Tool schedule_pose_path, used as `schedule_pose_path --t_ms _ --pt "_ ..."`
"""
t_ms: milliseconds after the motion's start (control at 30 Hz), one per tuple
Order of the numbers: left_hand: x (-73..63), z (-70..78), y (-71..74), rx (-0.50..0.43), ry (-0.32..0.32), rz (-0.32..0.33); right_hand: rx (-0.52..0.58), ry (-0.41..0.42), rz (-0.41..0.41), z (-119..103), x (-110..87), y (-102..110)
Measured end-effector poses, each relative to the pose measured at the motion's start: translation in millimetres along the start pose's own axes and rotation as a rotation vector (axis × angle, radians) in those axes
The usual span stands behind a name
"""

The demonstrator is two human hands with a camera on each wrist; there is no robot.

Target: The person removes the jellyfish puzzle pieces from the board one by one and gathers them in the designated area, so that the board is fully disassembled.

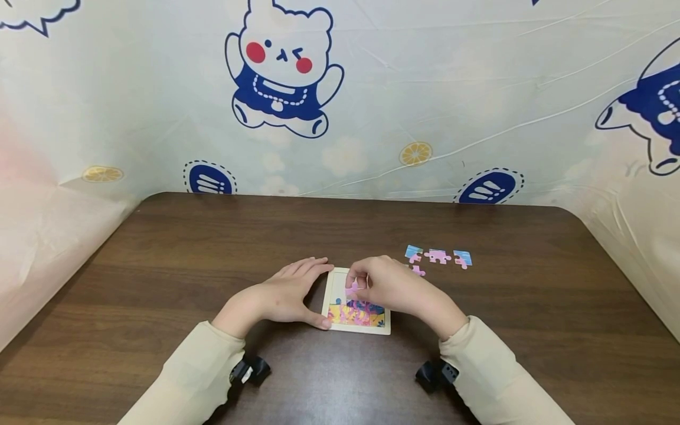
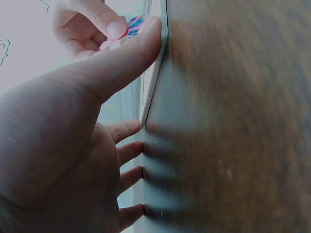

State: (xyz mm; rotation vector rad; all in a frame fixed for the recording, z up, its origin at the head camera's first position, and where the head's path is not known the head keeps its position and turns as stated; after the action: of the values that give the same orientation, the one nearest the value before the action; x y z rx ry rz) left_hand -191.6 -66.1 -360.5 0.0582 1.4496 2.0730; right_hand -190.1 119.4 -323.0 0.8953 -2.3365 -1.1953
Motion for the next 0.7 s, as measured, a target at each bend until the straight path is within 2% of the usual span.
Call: schedule_pose_path --t_ms 367,700 --pt "-0.4 0.0 -0.6 0.01 0.002 -0.001 0.047 0.01 -0.038 -1.2 0.9 -4.2" --pt "1.8 -1.0 -1.5 0.013 0.006 -0.003 0.05 0.01 -0.025 2.4 0.0 -0.1"
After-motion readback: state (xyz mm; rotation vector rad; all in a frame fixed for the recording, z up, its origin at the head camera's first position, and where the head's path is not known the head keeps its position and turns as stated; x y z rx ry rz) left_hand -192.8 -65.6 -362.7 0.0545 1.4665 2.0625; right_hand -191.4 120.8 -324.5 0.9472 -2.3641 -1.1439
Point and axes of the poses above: each hand's wrist, its own x-axis towards the middle knuckle, its own y-axis out of the back of the hand, z = x × y, the point moved 4 cm from there along x, towards the middle knuckle, and after that the axes turned 3 degrees about y, right-handed, at the moved point
